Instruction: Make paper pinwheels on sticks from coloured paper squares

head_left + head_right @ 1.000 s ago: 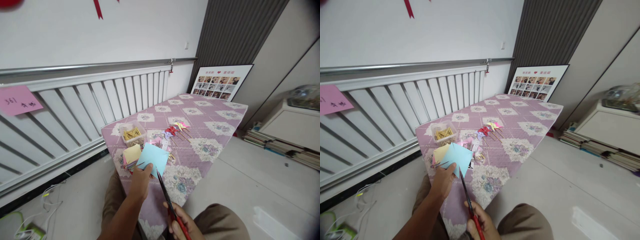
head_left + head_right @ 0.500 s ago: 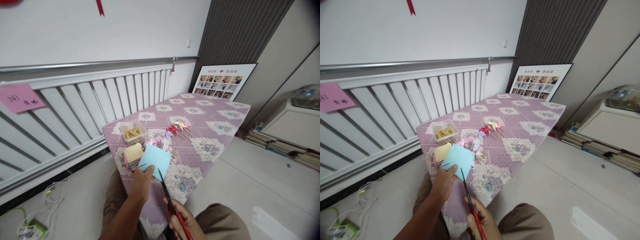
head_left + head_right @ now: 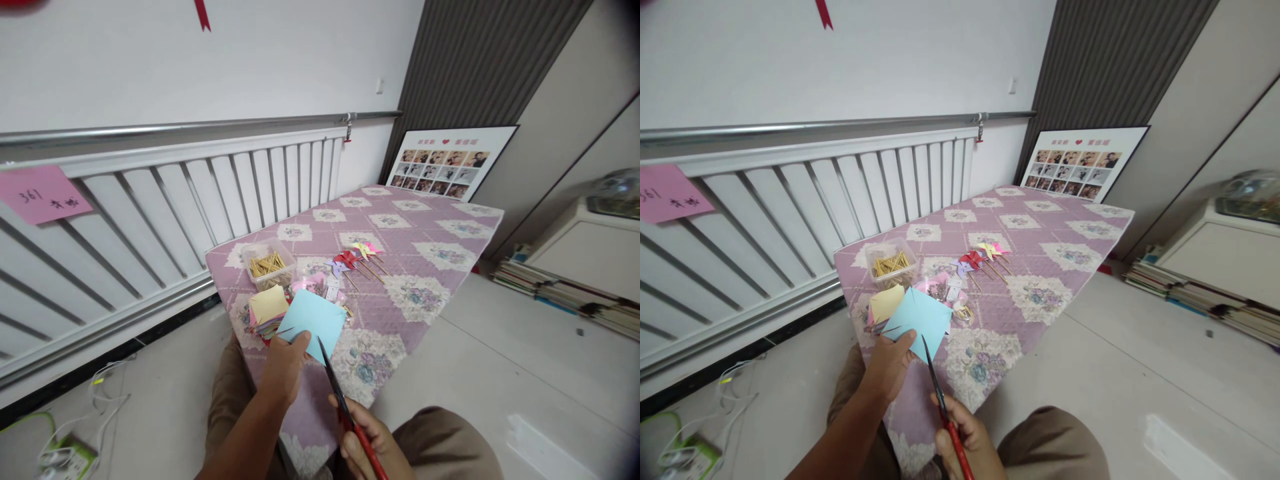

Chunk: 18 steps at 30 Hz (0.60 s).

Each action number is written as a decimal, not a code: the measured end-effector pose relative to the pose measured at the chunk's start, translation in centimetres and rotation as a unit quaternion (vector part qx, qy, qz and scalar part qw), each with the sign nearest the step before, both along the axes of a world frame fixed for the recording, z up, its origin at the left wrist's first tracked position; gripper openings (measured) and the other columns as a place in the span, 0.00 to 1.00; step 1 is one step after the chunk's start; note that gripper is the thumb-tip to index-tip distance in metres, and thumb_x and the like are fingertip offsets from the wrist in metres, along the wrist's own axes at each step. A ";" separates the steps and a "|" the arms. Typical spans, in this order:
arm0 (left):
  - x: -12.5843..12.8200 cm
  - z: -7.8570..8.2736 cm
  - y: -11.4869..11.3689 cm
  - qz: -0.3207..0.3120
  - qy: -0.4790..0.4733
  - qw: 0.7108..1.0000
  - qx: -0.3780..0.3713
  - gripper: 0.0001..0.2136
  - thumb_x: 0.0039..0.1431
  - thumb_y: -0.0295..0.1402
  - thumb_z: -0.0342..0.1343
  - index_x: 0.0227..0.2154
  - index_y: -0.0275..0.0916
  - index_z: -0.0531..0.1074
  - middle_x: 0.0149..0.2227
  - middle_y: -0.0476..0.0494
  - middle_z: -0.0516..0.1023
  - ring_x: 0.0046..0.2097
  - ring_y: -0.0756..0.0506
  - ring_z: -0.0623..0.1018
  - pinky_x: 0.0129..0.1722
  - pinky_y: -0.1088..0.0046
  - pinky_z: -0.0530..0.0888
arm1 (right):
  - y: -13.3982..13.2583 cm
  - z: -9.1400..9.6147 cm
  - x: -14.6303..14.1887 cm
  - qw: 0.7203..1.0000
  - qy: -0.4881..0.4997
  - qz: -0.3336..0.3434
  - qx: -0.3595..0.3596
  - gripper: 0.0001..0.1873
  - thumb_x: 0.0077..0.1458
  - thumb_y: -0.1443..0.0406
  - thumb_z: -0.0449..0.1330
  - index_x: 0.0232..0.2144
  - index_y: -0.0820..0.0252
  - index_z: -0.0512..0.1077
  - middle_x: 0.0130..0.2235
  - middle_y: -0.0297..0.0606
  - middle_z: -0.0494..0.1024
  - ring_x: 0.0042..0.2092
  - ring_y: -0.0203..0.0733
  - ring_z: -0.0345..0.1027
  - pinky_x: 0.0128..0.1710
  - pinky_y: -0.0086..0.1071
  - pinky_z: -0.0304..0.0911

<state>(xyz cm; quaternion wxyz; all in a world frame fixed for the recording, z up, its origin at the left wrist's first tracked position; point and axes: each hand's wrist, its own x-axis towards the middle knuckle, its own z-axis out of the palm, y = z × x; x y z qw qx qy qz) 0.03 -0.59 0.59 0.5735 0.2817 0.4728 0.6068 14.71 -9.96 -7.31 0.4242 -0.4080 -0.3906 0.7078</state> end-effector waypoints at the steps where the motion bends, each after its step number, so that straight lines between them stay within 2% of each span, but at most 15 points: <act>1: 0.0 -0.2 0.0 0.001 0.007 1.000 -0.001 0.09 0.43 0.37 0.62 0.22 0.41 0.67 0.24 0.46 0.75 0.30 0.45 0.75 0.28 0.72 0.70 | -0.1 0.0 0.0 1.000 0.011 -0.008 -0.016 0.30 0.45 0.46 0.65 0.48 0.52 0.72 0.18 0.23 0.58 0.18 0.26 0.46 0.17 0.21 0.44; 5: -0.1 -0.9 0.1 -0.002 0.024 1.000 -0.006 0.10 0.44 0.38 0.62 0.20 0.41 0.67 0.21 0.45 0.73 0.31 0.43 0.75 0.28 0.71 0.70 | -0.2 0.2 0.0 0.998 0.032 -0.036 -0.044 0.32 0.41 0.47 0.68 0.48 0.54 0.73 0.18 0.23 0.60 0.17 0.25 0.46 0.17 0.20 0.44; 7: -0.1 -1.2 0.2 0.002 0.030 0.999 -0.010 0.10 0.44 0.38 0.62 0.20 0.42 0.67 0.21 0.46 0.73 0.30 0.43 0.75 0.28 0.71 0.70 | -0.1 -0.1 0.1 0.999 0.019 -0.022 -0.032 0.33 0.43 0.47 0.68 0.50 0.55 0.72 0.19 0.24 0.61 0.18 0.25 0.47 0.17 0.20 0.45; 10: -0.2 -1.5 0.2 0.012 0.048 0.999 -0.018 0.10 0.44 0.38 0.63 0.20 0.42 0.67 0.20 0.47 0.72 0.30 0.43 0.75 0.29 0.71 0.69 | 0.2 -1.0 0.2 1.000 0.006 0.020 -0.007 0.34 0.45 0.47 0.66 0.52 0.56 0.70 0.16 0.21 0.56 0.16 0.24 0.43 0.15 0.20 0.42; 13: -0.2 -1.7 0.2 0.019 0.058 0.998 -0.021 0.10 0.44 0.37 0.62 0.19 0.42 0.67 0.19 0.48 0.71 0.29 0.44 0.75 0.29 0.71 0.69 | 0.4 -1.7 0.4 0.999 -0.010 0.033 0.004 0.36 0.47 0.47 0.65 0.54 0.57 0.68 0.15 0.20 0.55 0.15 0.25 0.43 0.14 0.20 0.42; 18: -0.2 -1.7 0.2 0.021 0.053 0.998 -0.024 0.08 0.44 0.36 0.62 0.20 0.41 0.68 0.19 0.48 0.72 0.30 0.44 0.75 0.30 0.71 0.69 | 0.4 -1.5 0.7 0.999 -0.019 0.041 0.007 0.36 0.48 0.46 0.63 0.54 0.58 0.68 0.17 0.20 0.52 0.17 0.25 0.41 0.15 0.21 0.40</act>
